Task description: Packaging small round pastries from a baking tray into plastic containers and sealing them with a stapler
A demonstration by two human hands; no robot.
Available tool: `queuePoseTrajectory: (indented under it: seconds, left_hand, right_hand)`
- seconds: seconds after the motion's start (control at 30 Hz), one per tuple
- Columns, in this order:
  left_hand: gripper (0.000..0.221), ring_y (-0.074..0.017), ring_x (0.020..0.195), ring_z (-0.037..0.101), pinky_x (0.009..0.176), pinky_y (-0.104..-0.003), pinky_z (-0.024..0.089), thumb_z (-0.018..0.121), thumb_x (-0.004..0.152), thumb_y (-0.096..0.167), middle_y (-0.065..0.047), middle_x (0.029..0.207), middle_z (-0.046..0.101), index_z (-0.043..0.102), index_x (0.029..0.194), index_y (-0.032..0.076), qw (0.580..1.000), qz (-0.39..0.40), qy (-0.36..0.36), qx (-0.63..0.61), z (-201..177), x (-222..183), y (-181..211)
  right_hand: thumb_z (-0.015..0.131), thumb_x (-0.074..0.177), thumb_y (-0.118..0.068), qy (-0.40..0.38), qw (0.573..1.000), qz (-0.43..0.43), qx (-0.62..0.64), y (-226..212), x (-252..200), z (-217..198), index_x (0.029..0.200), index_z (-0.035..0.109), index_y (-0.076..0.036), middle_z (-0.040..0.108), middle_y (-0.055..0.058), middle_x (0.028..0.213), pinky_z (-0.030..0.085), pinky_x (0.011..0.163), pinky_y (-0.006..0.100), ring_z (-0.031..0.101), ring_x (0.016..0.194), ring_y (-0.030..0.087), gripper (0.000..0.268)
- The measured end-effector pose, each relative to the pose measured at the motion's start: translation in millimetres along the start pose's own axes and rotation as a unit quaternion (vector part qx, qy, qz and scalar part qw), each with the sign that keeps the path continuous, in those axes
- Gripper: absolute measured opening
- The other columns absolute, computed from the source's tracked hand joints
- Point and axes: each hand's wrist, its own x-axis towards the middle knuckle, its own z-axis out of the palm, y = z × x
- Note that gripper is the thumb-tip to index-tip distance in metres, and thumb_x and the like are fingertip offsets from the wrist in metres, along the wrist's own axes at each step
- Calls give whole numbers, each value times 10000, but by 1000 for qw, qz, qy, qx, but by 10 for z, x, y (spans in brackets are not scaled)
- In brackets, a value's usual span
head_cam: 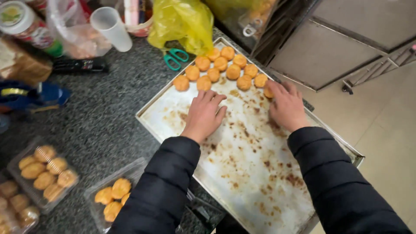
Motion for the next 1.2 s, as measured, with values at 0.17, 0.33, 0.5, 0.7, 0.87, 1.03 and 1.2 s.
queuePoseTrajectory:
  seconds: [0.17, 0.33, 0.5, 0.7, 0.87, 1.03, 1.2]
  left_hand:
    - [346, -344, 1223, 623, 966, -507, 559, 774, 1010, 312, -84, 1217, 709, 786, 1335, 193, 999, 7, -29, 16, 265, 497, 81]
    - [356, -350, 1209, 604, 960, -513, 549, 784, 997, 304, -103, 1251, 679, 790, 1324, 164, 999, 22, -11, 32, 414, 845, 142]
    - [318, -328, 1197, 603, 962, -504, 534, 744, 1023, 299, -86, 1210, 677, 791, 1311, 172, 999, 15, 26, 46, 617, 1200, 233]
    - [439, -315, 1245, 553, 971, -503, 484, 834, 891, 292, -87, 1225, 669, 752, 1295, 142, 993, -4, -9, 120, 988, 1555, 388]
    - [517, -326, 1271, 504, 1022, -519, 417, 879, 792, 206, -111, 1259, 626, 706, 1267, 98, 985, -8, -28, 167, 1021, 1580, 522]
    - [468, -324, 1230, 561, 1024, -526, 381, 814, 850, 155, -100, 1126, 720, 668, 1294, 137, 984, 25, 2, 175, 1260, 1550, 393]
    - [597, -336, 1191, 618, 999, -548, 413, 905, 852, 312, -93, 1153, 768, 625, 1364, 185, 994, 15, 14, 110, 970, 1617, 433]
  right_hand:
    - [665, 924, -355, 1, 997, 3, -80, 35, -28, 89, 1567, 620, -309, 618, -8, 1436, 546, 1069, 498, 628, 1313, 332, 646]
    - [598, 1023, -679, -93, 993, 46, -57, -40, -158, -262, 1423, 727, -298, 729, 52, 1226, 571, 981, 488, 769, 1178, 333, 566]
    - [767, 891, -581, -119, 992, 36, 27, -93, -257, -190, 1535, 649, -311, 644, 84, 1415, 652, 958, 535, 709, 1265, 407, 708]
    - [763, 901, -367, -176, 976, 101, 79, -114, -326, -183, 1511, 651, -294, 629, 91, 1372, 663, 960, 607, 747, 1188, 449, 624]
    - [774, 927, -447, -168, 957, 176, 158, -119, -433, -251, 1531, 632, -317, 630, 122, 1394, 643, 992, 656, 760, 1186, 504, 634]
    - [847, 933, -553, -94, 915, 253, 300, -129, -490, -244, 1502, 693, -259, 718, 163, 1319, 604, 1056, 621, 760, 1210, 488, 659]
    - [905, 985, -337, -36, 779, 309, 545, -183, -576, -232, 1527, 699, -111, 802, 163, 1215, 665, 784, 360, 799, 951, 216, 623]
